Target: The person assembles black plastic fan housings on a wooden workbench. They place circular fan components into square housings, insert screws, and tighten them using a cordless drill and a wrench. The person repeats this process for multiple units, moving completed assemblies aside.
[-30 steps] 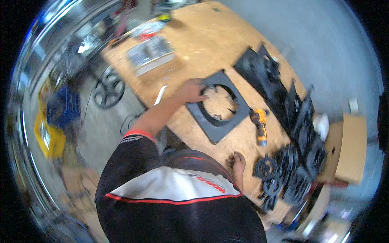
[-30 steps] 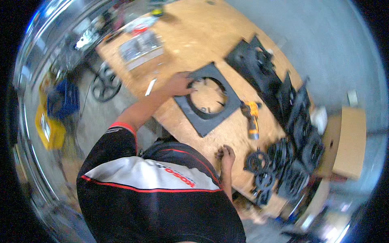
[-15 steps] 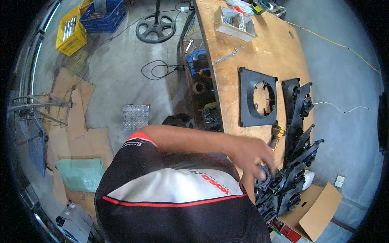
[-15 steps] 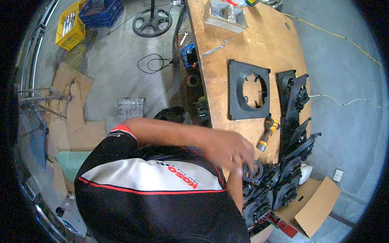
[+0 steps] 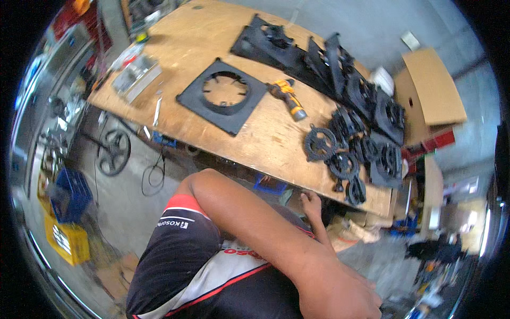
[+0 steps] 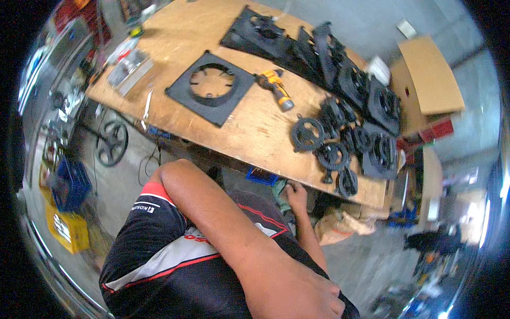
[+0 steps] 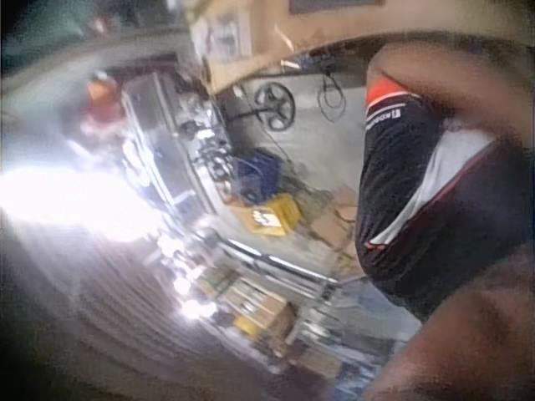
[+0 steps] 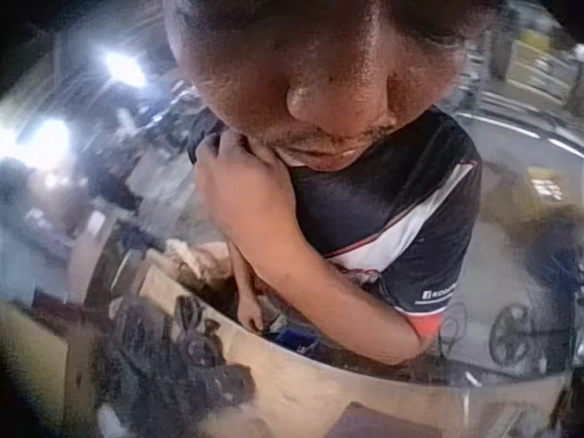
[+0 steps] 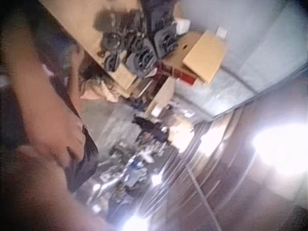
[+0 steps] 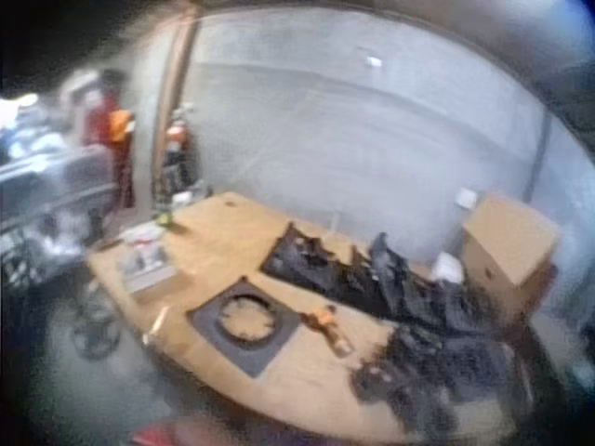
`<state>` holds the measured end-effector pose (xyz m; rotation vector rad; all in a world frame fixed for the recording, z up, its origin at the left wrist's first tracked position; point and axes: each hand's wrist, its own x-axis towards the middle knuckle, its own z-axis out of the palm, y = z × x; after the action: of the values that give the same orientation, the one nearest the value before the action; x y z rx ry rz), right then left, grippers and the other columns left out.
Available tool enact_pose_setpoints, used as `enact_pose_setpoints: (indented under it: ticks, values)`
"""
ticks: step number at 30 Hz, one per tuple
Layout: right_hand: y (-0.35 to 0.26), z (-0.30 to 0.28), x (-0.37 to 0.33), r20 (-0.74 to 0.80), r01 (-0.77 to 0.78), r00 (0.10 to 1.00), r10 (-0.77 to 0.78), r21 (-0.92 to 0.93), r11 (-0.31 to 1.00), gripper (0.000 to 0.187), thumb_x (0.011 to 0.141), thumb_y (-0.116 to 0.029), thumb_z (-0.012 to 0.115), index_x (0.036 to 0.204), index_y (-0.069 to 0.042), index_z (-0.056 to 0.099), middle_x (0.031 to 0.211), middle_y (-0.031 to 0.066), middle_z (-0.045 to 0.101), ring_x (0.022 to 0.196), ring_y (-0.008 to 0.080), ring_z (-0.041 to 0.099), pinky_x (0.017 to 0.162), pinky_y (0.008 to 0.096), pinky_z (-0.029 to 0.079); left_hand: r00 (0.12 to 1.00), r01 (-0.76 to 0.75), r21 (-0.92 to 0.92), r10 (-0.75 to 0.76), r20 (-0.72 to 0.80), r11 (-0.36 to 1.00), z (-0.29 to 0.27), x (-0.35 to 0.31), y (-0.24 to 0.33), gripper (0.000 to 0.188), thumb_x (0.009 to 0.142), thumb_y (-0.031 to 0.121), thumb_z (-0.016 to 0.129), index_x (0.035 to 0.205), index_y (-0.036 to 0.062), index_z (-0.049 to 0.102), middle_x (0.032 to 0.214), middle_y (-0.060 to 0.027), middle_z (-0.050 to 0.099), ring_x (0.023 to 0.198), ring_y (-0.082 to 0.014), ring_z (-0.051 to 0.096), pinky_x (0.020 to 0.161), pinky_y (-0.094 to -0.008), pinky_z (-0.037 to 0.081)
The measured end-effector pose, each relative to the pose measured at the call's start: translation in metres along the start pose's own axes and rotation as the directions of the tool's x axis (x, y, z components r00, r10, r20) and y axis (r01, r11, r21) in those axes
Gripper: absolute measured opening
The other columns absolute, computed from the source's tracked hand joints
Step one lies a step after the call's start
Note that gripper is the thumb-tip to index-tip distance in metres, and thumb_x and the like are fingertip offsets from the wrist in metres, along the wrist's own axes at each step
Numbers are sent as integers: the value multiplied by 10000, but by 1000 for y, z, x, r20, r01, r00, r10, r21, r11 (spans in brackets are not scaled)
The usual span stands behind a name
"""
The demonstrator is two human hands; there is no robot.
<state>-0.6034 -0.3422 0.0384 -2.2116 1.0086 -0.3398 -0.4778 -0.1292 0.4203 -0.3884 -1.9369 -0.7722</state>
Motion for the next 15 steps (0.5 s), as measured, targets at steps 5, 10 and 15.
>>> enact_pose_setpoints:
  ticks: [5,10,15]
  values:
    - [96,-1,-108,-132,-338,918,373,229,913,239,915,-132,638,1091,22,688,908,129,727,775,196,687,729,327,550,995,40,-159,-24,100,986,7,15,-27,240,903,195,609,1033,11,693,1070,-219,654,1025,-415,606,902,-499,479]
    - [44,23,-144,-62,-502,824,563,378,778,219,904,-137,638,1051,14,696,853,118,712,668,165,666,627,319,543,985,113,-208,-82,151,972,-2,4,-36,257,889,220,632,1030,13,690,1055,-216,655,1018,-411,613,900,-497,485]
    - [45,67,-122,-89,-419,888,451,248,873,251,896,-171,632,1049,18,694,809,151,712,674,214,687,625,368,543,968,170,-262,-111,227,950,-18,-14,-29,278,874,245,655,1027,15,686,1039,-212,657,1011,-407,620,899,-496,492]
